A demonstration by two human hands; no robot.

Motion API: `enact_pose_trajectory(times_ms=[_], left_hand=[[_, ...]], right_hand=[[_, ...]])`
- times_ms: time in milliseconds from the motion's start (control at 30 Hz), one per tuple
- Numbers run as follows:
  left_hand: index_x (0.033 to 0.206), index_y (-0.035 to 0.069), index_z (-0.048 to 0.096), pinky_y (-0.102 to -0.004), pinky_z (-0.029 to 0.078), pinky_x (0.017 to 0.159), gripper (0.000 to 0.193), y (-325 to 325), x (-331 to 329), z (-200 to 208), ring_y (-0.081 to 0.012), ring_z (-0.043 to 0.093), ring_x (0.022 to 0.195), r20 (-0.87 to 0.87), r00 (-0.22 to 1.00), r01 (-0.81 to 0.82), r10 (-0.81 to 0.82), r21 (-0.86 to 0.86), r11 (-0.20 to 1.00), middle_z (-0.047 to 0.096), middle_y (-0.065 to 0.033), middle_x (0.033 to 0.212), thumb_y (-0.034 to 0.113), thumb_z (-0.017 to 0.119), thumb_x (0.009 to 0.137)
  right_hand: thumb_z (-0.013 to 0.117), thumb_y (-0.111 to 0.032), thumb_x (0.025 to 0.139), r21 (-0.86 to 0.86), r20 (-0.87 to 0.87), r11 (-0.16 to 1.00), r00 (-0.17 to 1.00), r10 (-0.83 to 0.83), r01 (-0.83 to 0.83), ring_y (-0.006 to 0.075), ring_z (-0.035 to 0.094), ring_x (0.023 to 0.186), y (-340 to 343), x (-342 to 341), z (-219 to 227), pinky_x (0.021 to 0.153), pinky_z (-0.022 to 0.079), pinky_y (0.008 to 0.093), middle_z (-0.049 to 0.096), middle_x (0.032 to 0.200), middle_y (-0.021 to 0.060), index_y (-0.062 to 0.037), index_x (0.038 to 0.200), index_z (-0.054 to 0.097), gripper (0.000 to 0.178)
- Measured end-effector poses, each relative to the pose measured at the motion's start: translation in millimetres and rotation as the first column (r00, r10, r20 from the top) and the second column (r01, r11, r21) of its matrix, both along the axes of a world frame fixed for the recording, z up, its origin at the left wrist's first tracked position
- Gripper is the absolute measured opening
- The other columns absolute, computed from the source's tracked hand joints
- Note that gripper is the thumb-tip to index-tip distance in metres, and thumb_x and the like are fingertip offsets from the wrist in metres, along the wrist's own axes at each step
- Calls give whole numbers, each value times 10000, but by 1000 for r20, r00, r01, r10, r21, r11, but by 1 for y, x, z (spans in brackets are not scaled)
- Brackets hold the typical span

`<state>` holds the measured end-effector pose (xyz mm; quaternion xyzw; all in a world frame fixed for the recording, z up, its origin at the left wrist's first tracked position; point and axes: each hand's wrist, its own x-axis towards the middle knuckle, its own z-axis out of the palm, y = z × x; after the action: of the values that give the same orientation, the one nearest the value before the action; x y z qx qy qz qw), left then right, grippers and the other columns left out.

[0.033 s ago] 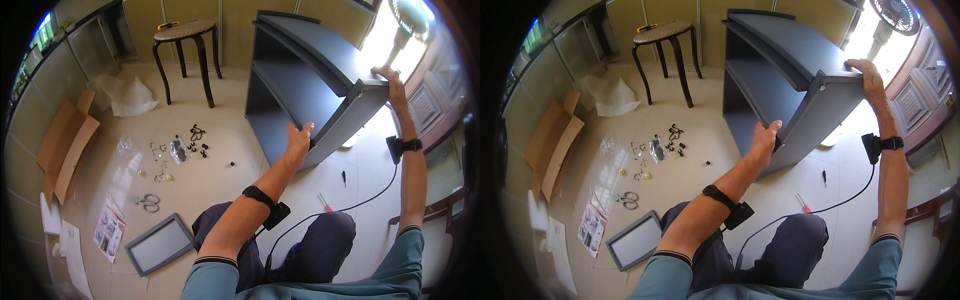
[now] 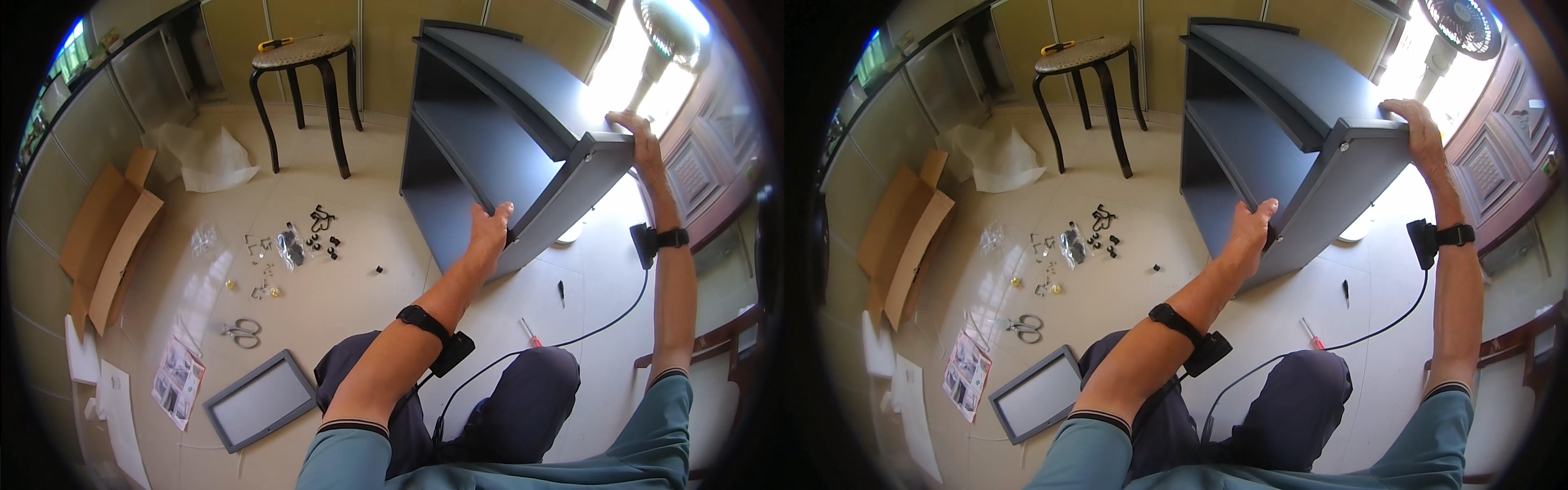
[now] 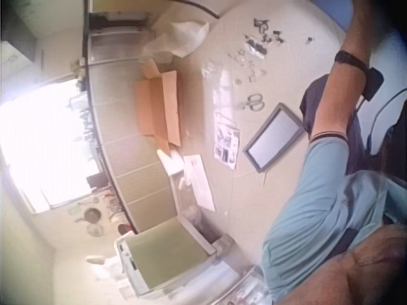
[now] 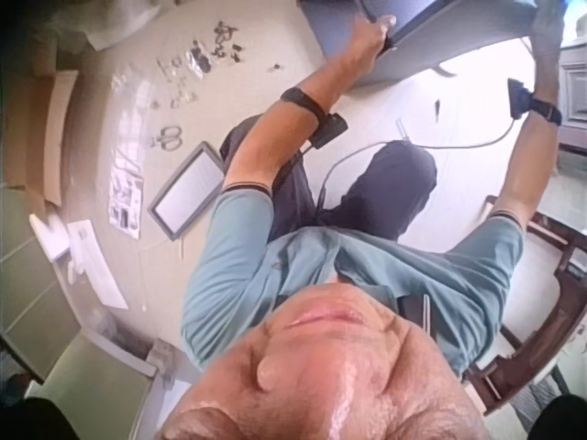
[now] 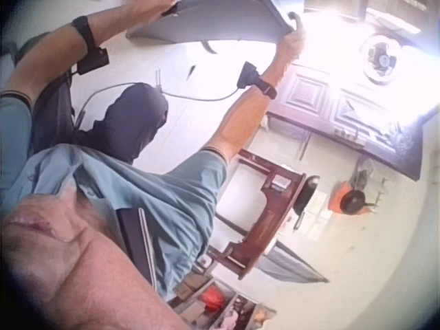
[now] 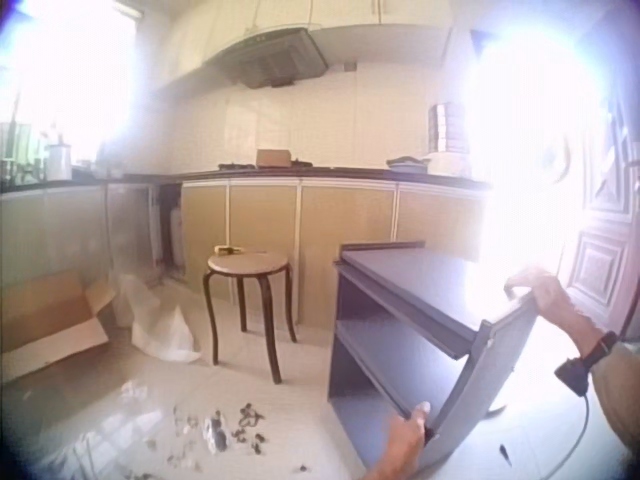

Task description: The person assembles a dark gray cabinet by hand, handling various panels and checking the fit of a glass-fronted door component.

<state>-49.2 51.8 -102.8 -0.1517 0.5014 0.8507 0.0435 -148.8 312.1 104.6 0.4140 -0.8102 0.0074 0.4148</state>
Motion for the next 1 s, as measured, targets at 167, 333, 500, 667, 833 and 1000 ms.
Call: enact_pose_trajectory(times_ms=[167, 333, 500, 667, 833, 1000], left_hand=[[1280, 1, 362, -372, 481, 842, 573, -2, -3, -10, -242, 542, 987, 10, 997, 77, -76, -36, 996, 509, -172, 1156, 312, 635, 882], [1285, -6, 360, -379, 462, 879, 604, -9, 4, 10, -251, 524, 1035, 46, 987, 158, -155, -68, 985, 497, -183, 1176, 332, 646, 873], [1325, -24, 327, -393, 440, 917, 669, -15, -1, 2, -264, 510, 1073, 55, 980, 196, -192, -80, 977, 490, -204, 1202, 356, 637, 870], [1338, -17, 315, -407, 437, 929, 697, -2, -6, 1, -297, 495, 1123, 52, 983, 181, -175, -140, 974, 477, -223, 1237, 378, 634, 862], [1335, 11, 313, -412, 462, 890, 681, 3, -6, -1, -291, 533, 1078, 35, 984, 178, -174, -186, 966, 492, -205, 1216, 362, 646, 856], [1269, 31, 355, -352, 518, 762, 576, -10, 5, 4, -221, 586, 923, 30, 993, 110, -111, 16, 994, 523, -141, 1101, 300, 660, 861]], right_hand=[[459, -52, 941, -19, 53, 999, 998, -41, 42, 295, 631, 1054, -1, 4, -4, 951, 488, 360, 667, 1110, 114, -80, 1135, 602, 242], [466, -85, 934, -41, 106, 999, 994, 23, -19, 302, 616, 1104, 13, -4, -6, 982, 464, 361, 656, 1165, 137, -56, 1159, 610, 269], [404, -140, 958, -108, 150, 994, 988, 46, -30, 269, 620, 1067, 12, -13, -4, 956, 465, 348, 663, 1138, 137, -54, 1152, 630, 310], [378, -112, 958, -129, 181, 991, 982, 45, -22, 276, 621, 1067, 23, -12, 1, 967, 462, 346, 658, 1145, 148, -61, 1135, 646, 325], [383, -117, 957, -170, 201, 984, 979, -28, 62, 258, 628, 1063, 11, -7, -7, 968, 465, 332, 674, 1135, 113, -73, 1125, 664, 331], [353, -140, 964, -208, 216, 974, 975, -40, 86, 249, 635, 1039, -17, 14, -2, 959, 470, 330, 690, 1099, 83, -86, 1093, 678, 354]])
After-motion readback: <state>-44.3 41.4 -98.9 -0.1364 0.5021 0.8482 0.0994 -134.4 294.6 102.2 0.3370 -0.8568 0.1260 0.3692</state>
